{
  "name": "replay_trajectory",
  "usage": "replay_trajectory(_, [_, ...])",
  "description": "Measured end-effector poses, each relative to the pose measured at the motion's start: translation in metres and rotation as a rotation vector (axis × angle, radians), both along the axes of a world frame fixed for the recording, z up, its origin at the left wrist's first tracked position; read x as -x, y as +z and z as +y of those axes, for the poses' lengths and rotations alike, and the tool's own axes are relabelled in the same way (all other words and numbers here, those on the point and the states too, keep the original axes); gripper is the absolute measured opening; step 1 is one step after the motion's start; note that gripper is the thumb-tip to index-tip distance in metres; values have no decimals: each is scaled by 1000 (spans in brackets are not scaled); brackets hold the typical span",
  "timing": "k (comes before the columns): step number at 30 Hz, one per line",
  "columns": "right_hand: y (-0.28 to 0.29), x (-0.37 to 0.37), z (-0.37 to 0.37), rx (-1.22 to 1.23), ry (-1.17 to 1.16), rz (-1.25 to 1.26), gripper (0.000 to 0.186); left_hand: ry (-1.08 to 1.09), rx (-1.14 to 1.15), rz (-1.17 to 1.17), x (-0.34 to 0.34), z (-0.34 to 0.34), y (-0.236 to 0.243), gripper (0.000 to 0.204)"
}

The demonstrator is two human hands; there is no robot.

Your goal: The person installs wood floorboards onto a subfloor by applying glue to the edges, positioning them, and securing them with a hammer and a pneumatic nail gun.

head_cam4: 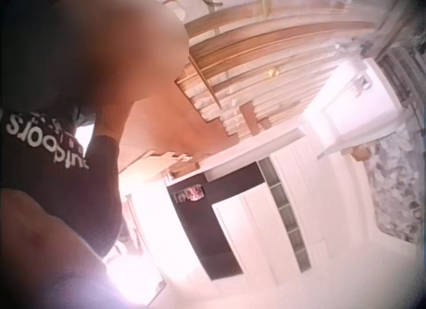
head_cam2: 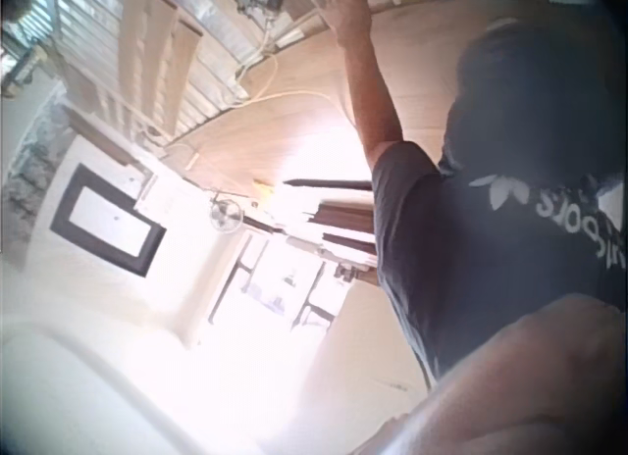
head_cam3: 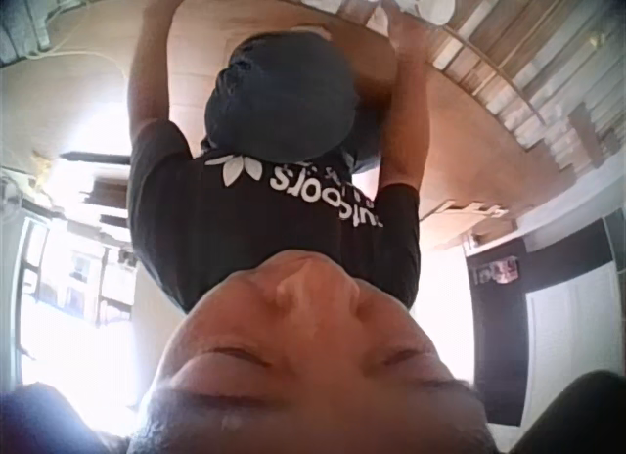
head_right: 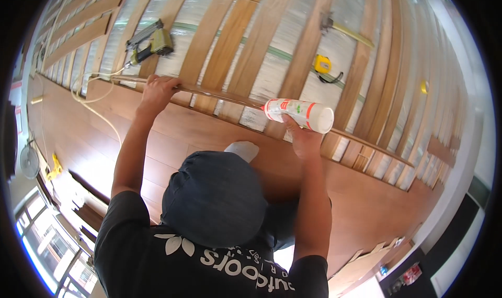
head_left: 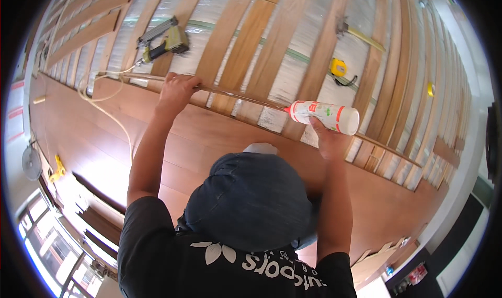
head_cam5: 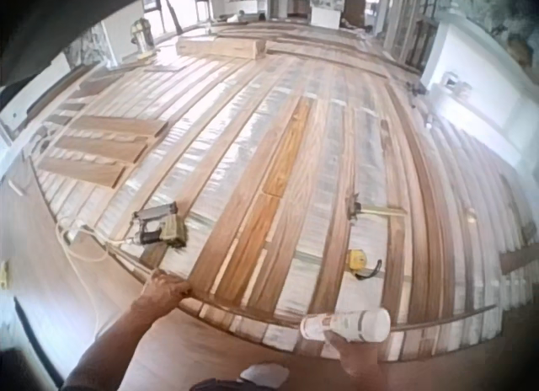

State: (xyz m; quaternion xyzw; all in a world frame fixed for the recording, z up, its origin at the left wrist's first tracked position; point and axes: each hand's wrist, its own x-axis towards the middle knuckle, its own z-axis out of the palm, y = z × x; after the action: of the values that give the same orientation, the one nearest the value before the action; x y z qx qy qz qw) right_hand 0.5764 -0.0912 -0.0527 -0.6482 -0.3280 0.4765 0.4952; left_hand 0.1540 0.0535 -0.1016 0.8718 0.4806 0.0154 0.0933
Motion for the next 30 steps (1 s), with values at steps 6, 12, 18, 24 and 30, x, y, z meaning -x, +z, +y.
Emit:
replay_trajectory(6, [4, -106, -51, -50, -69, -297, 30, -44, 31, 23, -76, -19, 10, 15])
replay_trajectory(12, [18, -177, -81, -32, -211, -304, 30, -326, 12, -8, -203, -46, -4, 19])
replay_trajectory(18, [19, -189, -88, 25, -248, -219, 30, -344, 32, 0, -191, -50, 4, 16])
replay_trajectory(24, [14, -143, -69, -81, -109, -88, 35, -153, 35, -30, -131, -39, 12, 19])
replay_trajectory(30, [10, -120, -52, -103, -50, -60, 34, 6, 66, 92, -88, -22, 11, 18])
